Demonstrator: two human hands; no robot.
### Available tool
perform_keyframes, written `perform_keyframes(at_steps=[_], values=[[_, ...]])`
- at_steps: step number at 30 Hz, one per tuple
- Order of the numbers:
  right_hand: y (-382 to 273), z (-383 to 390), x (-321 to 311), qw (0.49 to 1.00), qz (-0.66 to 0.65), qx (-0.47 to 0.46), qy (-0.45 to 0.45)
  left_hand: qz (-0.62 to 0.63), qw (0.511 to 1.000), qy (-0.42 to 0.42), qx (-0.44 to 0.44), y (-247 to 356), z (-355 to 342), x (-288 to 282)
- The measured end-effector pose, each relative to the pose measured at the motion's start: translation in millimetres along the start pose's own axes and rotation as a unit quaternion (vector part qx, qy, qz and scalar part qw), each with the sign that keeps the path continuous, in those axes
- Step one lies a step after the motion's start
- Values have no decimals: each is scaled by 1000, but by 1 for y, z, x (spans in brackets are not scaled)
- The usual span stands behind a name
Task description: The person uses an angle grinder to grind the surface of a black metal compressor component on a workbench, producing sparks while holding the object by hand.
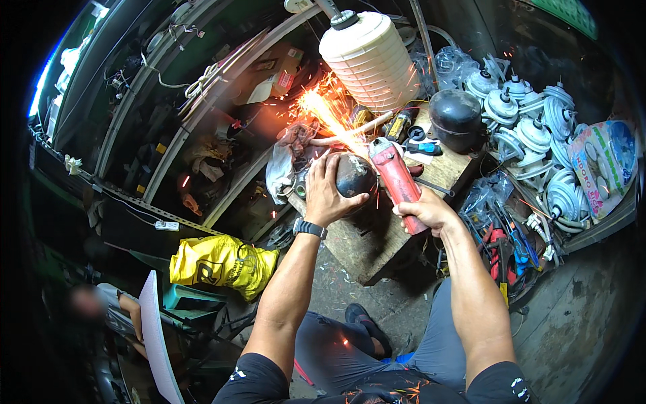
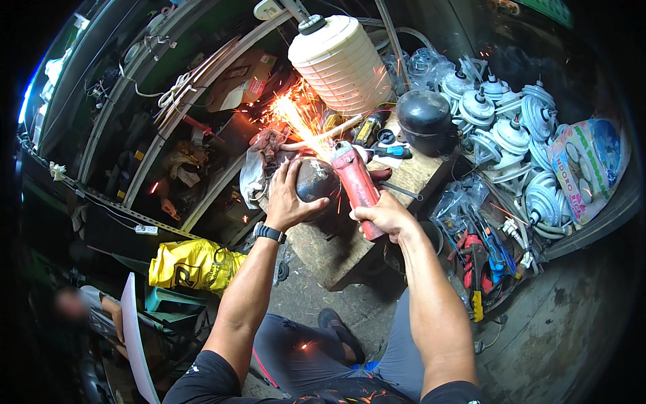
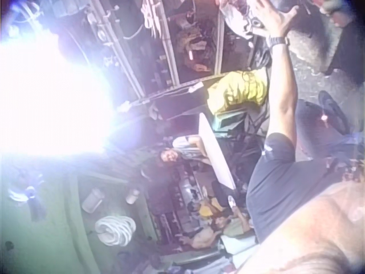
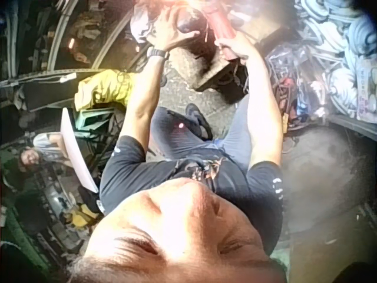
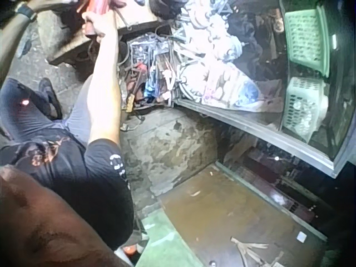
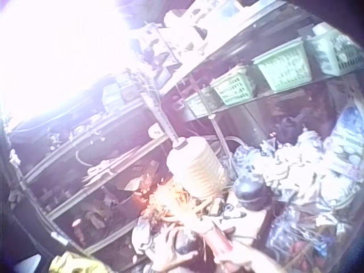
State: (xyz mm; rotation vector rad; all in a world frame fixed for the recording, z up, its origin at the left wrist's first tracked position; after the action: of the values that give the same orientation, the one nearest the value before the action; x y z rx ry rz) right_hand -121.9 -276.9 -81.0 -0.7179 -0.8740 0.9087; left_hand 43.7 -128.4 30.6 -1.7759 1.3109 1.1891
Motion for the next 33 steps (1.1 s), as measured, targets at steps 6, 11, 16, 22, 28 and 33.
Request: perform_keyframes(at_steps=[6, 11, 16, 22, 28, 33], values=[[-4, 8, 3, 1000, -10, 2, -13, -1, 1000, -2, 0, 0, 1, 0], [-4, 2, 6, 1000, -5, 11, -5, 4, 1000, 8, 12, 0, 2, 0], [-4, -6, 7, 1000, -8, 14, -2, 0, 1000, 17, 15, 1, 2, 0], [-9, -1, 13, 999, 17, 30, -21, 1, 1000, 10, 9, 0, 2, 0], [-5, 4, 8, 999, 1, 30, -18, -1, 1000, 9, 8, 0, 1, 1], [-6, 14, 11, 999, 14, 31, -32, 1, 1000, 14, 9, 1, 0, -1]])
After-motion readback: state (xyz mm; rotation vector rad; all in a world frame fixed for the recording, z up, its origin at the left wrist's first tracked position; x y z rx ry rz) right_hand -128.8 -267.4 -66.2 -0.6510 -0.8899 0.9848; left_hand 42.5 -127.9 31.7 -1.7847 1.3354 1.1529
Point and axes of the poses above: each hand's wrist, its own z-axis away from the middle knuckle, its own x-axis out of the palm, y = z × x, the point moved 9 cm from there along -z, towards the middle knuckle, and after that the axes turned 15 degrees about x, right-handed, at the moved point
